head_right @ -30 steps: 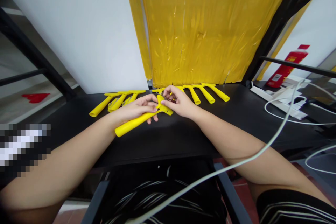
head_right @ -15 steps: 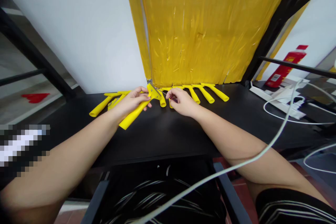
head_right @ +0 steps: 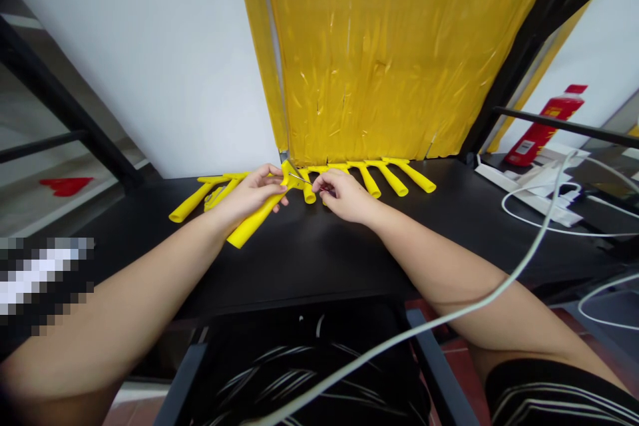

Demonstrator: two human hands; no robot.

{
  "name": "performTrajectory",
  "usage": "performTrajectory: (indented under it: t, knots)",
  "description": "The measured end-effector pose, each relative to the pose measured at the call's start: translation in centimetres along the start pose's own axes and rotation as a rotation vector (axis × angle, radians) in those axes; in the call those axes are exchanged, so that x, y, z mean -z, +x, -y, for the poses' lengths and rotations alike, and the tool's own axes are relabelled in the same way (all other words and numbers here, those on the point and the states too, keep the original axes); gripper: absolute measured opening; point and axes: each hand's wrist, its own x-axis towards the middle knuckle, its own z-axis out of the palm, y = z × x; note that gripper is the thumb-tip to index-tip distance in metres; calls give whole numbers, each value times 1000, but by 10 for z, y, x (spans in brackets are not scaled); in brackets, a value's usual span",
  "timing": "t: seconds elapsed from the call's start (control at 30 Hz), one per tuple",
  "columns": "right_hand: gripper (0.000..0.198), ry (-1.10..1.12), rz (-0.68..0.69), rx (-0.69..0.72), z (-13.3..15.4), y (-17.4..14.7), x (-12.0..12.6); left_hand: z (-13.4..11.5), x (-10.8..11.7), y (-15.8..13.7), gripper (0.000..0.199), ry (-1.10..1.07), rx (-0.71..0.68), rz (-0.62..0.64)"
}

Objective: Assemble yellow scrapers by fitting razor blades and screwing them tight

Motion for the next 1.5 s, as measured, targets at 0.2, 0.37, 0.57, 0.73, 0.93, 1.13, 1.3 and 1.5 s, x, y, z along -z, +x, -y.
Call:
performTrajectory:
  t: [0.2,0.37,0.57,0.73,0.93,1.13,1.3,1.5]
  knots:
    - [13,217,3,-115,-1,2,-3,9,2,4,22,133,-110,-10]
    - [17,494,-51,-336,-1,5,-3,14,3,6,22,221,-180,-38]
    - [24,443,-78,-327,2,3,-7,18,4,7,23,246,-229,-67]
    - [23,405,-73,-400,-5,4,-3,23,5,11,23,252,-244,-97]
    - [38,472,27,-483,-7,4,2,25,3,11,22,253,-226,-79]
    - [44,354,-24,-364,-8,3,2,23,3,12,23,216,-233,-110]
    - [49,267,-5,-343,-7,3,5,24,2,10,26,199,-224,-88]
    - [43,112,-66,-263,-2,2,7,25,1,14,26,169,-223,-105]
